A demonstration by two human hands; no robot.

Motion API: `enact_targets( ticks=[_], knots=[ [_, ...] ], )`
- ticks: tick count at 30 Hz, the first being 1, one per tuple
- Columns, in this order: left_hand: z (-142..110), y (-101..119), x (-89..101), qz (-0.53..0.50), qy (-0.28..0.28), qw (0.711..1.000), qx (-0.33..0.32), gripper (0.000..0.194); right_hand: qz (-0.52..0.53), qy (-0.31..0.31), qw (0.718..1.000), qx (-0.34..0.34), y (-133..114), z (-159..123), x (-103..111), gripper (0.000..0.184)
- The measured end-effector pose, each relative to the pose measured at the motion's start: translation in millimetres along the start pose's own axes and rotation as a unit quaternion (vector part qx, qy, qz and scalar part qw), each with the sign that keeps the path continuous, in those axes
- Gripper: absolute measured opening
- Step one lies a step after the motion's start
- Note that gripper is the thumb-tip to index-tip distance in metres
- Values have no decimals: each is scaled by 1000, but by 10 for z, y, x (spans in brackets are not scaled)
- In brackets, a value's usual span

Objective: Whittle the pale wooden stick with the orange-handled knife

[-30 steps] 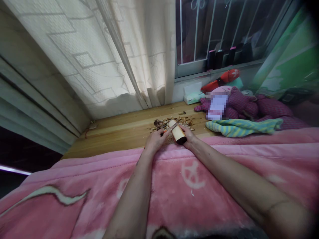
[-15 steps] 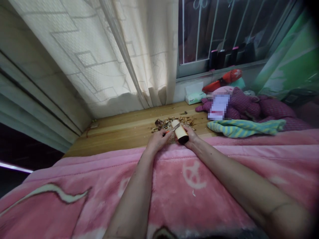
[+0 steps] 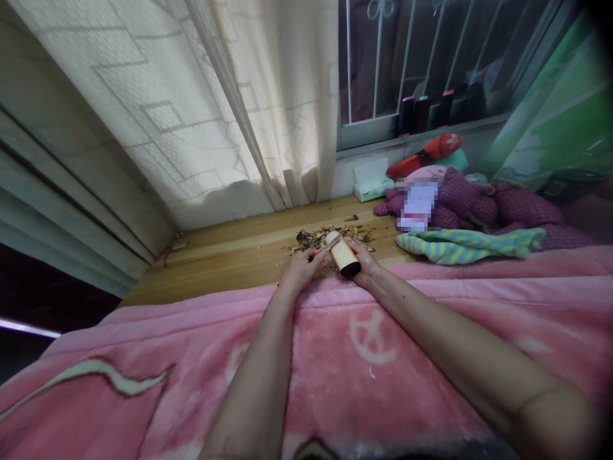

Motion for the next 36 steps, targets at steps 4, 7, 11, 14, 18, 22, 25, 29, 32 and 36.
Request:
enact_targets(
  ticks=[4,7,11,14,18,22,25,29,32,36],
  knots=[
    [66,-108,28,21,24,999,32,53,-18,-15,1000,-10,33,-2,-13,24],
    [87,-160,47,26,37,998,50,53,-16,-26,999,-11,45,7,-8,22],
    [52,-103,16,10,15,1000,21,50,-1,-8,1000,-11,33,24,26,23],
    [-2,-19,-19,-14,-12,1000,-18,49,11,11,1000,-5,3,27,46,25],
    [-55,48,-50,-35,-41,997,-63,49,24,33,999,0,-25,17,60,27],
    [-26,4,-36,-35,-20,998,-47,51,16,13,1000,0,-22,-8,19,26],
    [29,-56,-12,-13,4,1000,-20,54,-3,-10,1000,-1,-8,-24,-15,26],
    [77,-129,13,12,22,1000,12,59,-24,-22,999,-11,17,-19,-16,26],
    [88,-161,22,20,27,999,26,59,-26,-23,999,-13,26,-10,-8,25],
    [101,-205,33,26,36,998,55,58,-20,-26,999,-11,23,-22,-21,23]
  ],
)
Point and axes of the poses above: each hand's wrist, its own z-axis towards the middle knuckle, its own x-axis out of the back of the hand, y = z × x, the point moved 5 cm from there along z, towards the middle knuckle, and after that the axes turned 3 degrees about x, right-handed, at the moved point
